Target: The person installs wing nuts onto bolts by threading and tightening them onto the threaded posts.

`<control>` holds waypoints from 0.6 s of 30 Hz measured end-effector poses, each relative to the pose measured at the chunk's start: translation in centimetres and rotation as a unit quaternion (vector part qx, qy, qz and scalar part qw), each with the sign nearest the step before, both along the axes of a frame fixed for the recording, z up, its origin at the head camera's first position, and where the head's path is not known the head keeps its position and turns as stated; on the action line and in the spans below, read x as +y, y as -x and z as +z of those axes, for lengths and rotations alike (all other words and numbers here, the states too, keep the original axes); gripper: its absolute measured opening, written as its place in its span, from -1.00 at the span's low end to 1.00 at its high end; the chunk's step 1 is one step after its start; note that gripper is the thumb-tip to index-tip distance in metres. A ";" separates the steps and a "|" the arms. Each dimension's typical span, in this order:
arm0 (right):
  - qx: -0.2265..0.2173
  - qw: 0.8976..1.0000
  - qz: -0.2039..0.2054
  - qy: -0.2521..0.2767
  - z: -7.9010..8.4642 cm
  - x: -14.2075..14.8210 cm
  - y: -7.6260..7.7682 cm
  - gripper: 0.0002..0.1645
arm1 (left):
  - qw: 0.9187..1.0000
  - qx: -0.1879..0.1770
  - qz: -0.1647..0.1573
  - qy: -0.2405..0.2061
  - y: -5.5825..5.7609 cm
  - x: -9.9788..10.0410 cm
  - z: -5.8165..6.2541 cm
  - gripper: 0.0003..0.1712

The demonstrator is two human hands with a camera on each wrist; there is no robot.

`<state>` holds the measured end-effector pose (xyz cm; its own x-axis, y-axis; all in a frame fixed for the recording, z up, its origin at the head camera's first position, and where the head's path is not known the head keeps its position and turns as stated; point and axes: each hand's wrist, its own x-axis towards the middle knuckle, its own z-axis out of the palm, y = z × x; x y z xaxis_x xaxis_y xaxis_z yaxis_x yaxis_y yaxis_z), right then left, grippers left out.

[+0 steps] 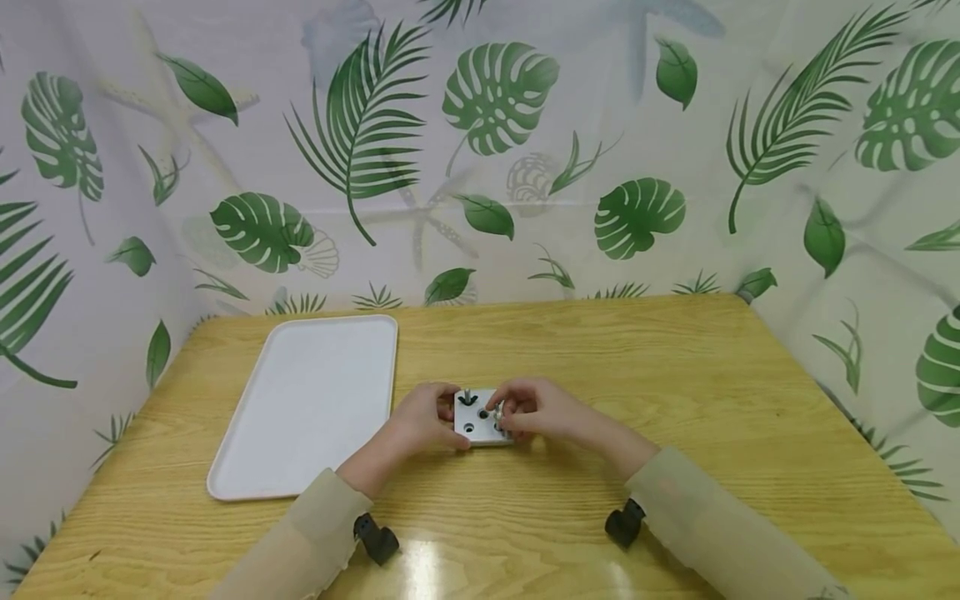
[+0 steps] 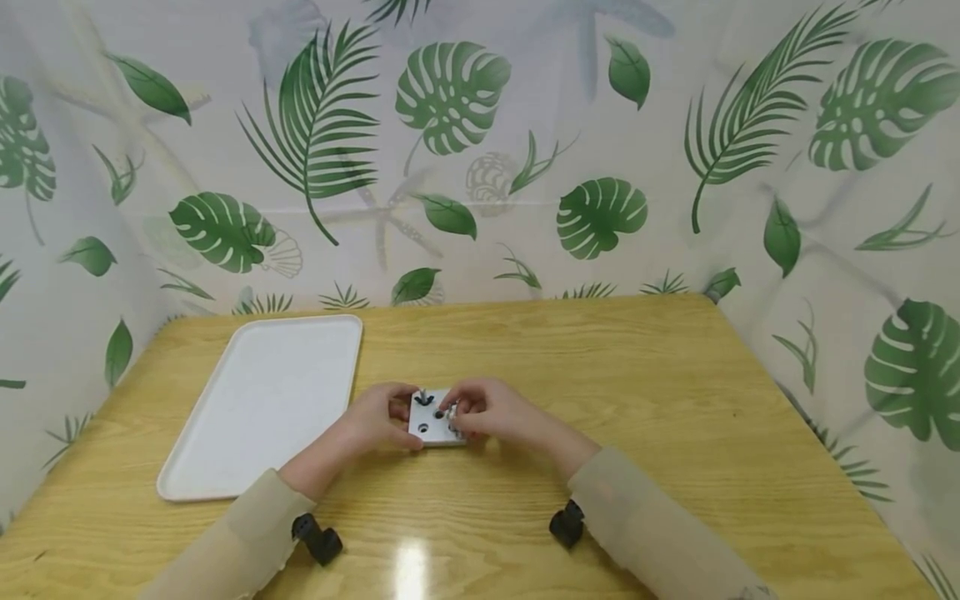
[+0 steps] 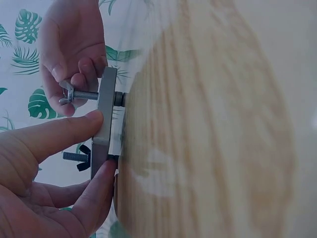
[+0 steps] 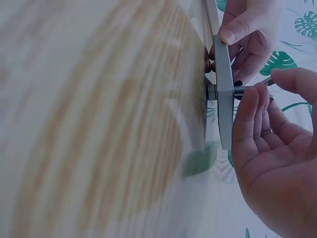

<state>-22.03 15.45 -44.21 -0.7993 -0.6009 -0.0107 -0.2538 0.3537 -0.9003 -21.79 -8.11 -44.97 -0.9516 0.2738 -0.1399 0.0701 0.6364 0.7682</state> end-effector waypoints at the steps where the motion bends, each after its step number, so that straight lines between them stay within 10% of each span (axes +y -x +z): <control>1: -0.002 1.000 -0.006 -0.002 0.0 -0.1 0.0 -0.72 | 1.000 -0.002 0.001 -0.001 0.0 0.0 0.0 -0.02; 11: -0.013 0.995 -0.094 -0.018 -0.3 -1.1 -0.2 -0.74 | 1.000 -0.003 -0.006 -0.017 -0.1 -0.1 0.3 -0.04; 18: 0.020 0.998 -0.062 -0.023 -0.2 -0.4 -0.1 -0.74 | 1.000 0.008 -0.005 -0.008 -0.1 -0.1 0.3 -0.04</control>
<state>-21.90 15.05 -44.45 -0.8679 -0.4967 -0.0024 -0.2408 0.4250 -0.8726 -21.64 -8.16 -44.69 -0.9509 0.2849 -0.1208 0.0878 0.6226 0.7776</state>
